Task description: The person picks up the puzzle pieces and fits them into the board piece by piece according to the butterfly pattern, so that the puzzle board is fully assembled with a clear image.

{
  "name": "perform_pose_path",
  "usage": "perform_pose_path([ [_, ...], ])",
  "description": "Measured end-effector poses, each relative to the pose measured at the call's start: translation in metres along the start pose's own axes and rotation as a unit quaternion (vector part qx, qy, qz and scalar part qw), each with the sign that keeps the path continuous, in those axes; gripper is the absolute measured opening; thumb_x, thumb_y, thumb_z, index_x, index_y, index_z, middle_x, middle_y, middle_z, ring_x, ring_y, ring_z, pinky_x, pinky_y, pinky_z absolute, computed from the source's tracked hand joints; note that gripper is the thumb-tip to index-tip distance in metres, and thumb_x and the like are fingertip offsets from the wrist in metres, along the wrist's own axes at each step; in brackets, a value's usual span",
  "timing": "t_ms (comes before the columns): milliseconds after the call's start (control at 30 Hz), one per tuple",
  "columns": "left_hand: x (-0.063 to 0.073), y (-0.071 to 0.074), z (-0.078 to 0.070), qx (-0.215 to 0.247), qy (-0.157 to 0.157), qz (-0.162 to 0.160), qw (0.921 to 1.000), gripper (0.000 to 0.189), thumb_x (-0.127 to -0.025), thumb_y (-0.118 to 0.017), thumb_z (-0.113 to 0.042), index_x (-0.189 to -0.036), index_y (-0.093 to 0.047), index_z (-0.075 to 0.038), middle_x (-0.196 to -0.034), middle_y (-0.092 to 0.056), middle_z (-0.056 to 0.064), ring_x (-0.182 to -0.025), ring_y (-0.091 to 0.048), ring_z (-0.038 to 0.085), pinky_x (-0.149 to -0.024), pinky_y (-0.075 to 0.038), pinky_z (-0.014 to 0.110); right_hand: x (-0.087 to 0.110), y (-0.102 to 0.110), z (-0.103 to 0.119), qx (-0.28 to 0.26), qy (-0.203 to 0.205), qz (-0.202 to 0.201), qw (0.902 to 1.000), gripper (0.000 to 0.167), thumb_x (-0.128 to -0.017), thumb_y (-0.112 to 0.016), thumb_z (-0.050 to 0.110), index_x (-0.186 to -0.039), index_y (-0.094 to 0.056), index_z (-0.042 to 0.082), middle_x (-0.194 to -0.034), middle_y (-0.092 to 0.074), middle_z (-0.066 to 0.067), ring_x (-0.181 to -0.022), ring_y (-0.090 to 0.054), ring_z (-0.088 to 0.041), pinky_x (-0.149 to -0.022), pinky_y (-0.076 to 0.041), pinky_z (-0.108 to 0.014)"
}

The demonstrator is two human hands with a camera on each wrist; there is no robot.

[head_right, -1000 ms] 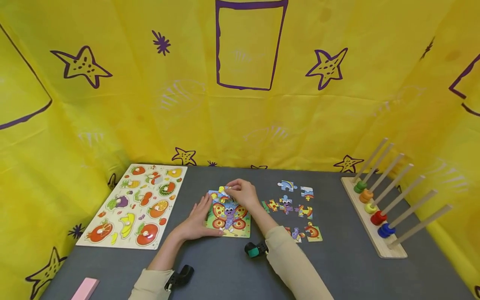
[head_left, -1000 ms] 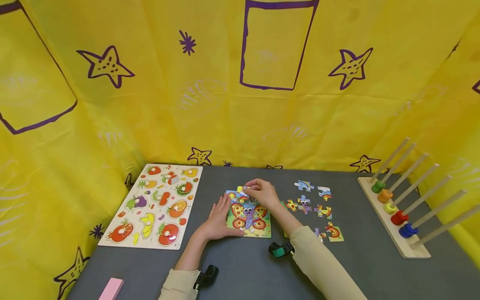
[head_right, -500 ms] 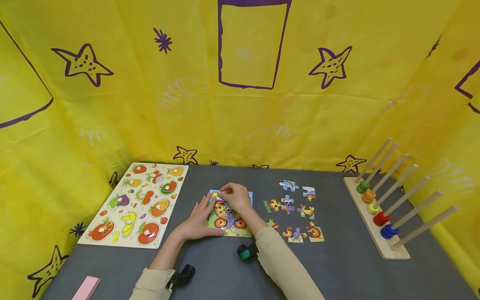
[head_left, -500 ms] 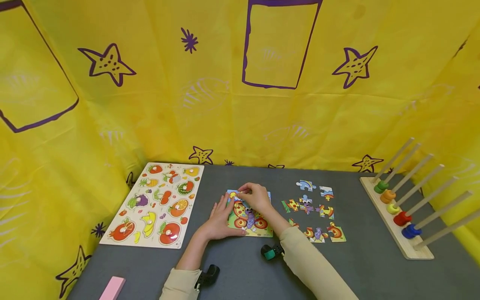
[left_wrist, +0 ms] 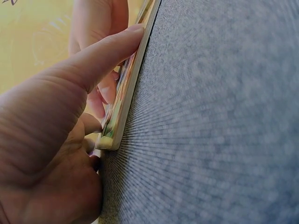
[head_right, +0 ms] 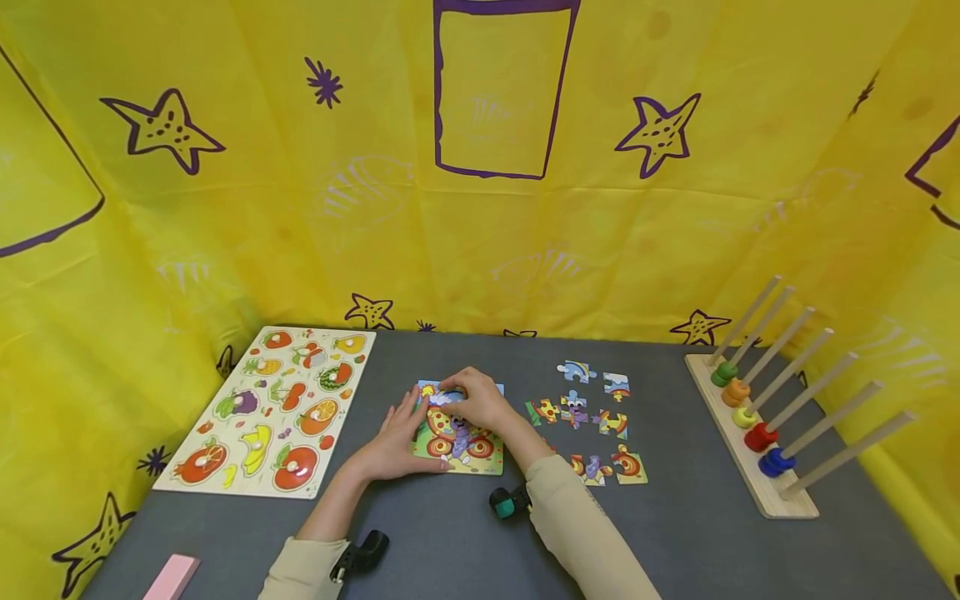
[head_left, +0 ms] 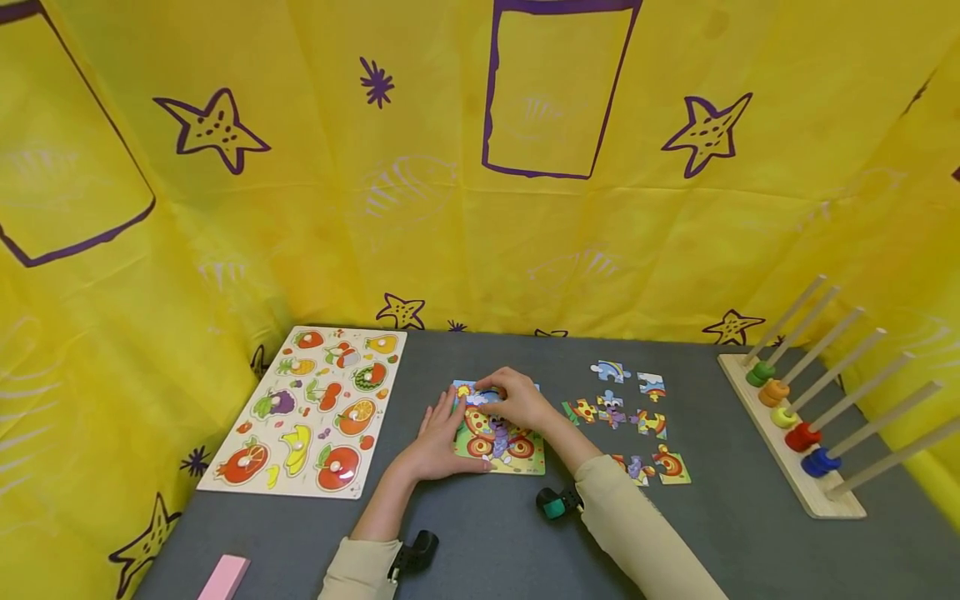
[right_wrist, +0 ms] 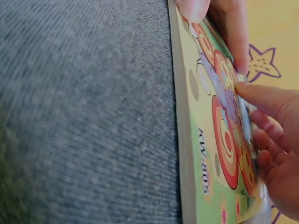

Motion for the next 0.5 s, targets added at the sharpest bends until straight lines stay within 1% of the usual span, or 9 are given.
perform_pose_path([
  [133, 0.0003, 0.0006, 0.0002, -0.009, -0.008, 0.008, 0.9999, 0.11, -0.076, -0.081, -0.046, -0.155, -0.017, -0.002, -0.162, -0.003, 0.017, -0.147, 0.005, 0.039, -0.114, 0.003, 0.057, -0.0005, -0.0015, -0.0016, 0.0, 0.002, -0.006, 1.0, 0.034, -0.087, -0.075, 0.02, -0.119, -0.069, 0.01, -0.106, -0.06, -0.007, -0.071, -0.042, -0.013, -0.064, -0.037, -0.028],
  [267, 0.0009, 0.0006, 0.0006, -0.017, -0.022, 0.012, 0.9995, 0.104, -0.078, -0.079, -0.045, -0.154, -0.022, -0.003, -0.161, -0.011, 0.016, -0.146, 0.005, 0.042, -0.113, 0.003, 0.06, -0.0002, -0.0023, -0.0021, 0.009, 0.007, -0.018, 0.9998, 0.035, -0.086, -0.076, 0.02, -0.119, -0.069, 0.009, -0.102, -0.06, -0.006, -0.071, -0.043, -0.012, -0.064, -0.037, -0.028],
  [400, 0.001, 0.0002, 0.001, -0.023, -0.03, 0.015, 0.9992, 0.1, -0.079, -0.078, -0.044, -0.154, -0.025, -0.004, -0.161, -0.013, 0.013, -0.146, 0.006, 0.043, -0.113, 0.003, 0.06, 0.0009, -0.0025, -0.0015, 0.011, 0.005, -0.026, 0.9996, 0.035, -0.086, -0.076, 0.02, -0.117, -0.068, 0.007, -0.097, -0.059, -0.006, -0.071, -0.043, -0.013, -0.065, -0.038, -0.028],
  [500, 0.0007, -0.0004, 0.0007, -0.023, -0.032, 0.013, 0.9991, 0.1, -0.079, -0.079, -0.043, -0.153, -0.025, -0.003, -0.161, -0.014, 0.014, -0.146, 0.005, 0.043, -0.112, 0.003, 0.061, 0.0018, -0.0019, -0.0006, 0.011, 0.001, -0.028, 0.9995, 0.033, -0.085, -0.077, 0.02, -0.115, -0.068, 0.007, -0.095, -0.059, -0.006, -0.071, -0.043, -0.013, -0.065, -0.038, -0.028],
])
Point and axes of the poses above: each hand's wrist, its own x-axis away from the middle knuckle, its own y-axis out of the back of the hand, z = x × y, the point moved 2 cm from there along -x, towards the middle knuckle
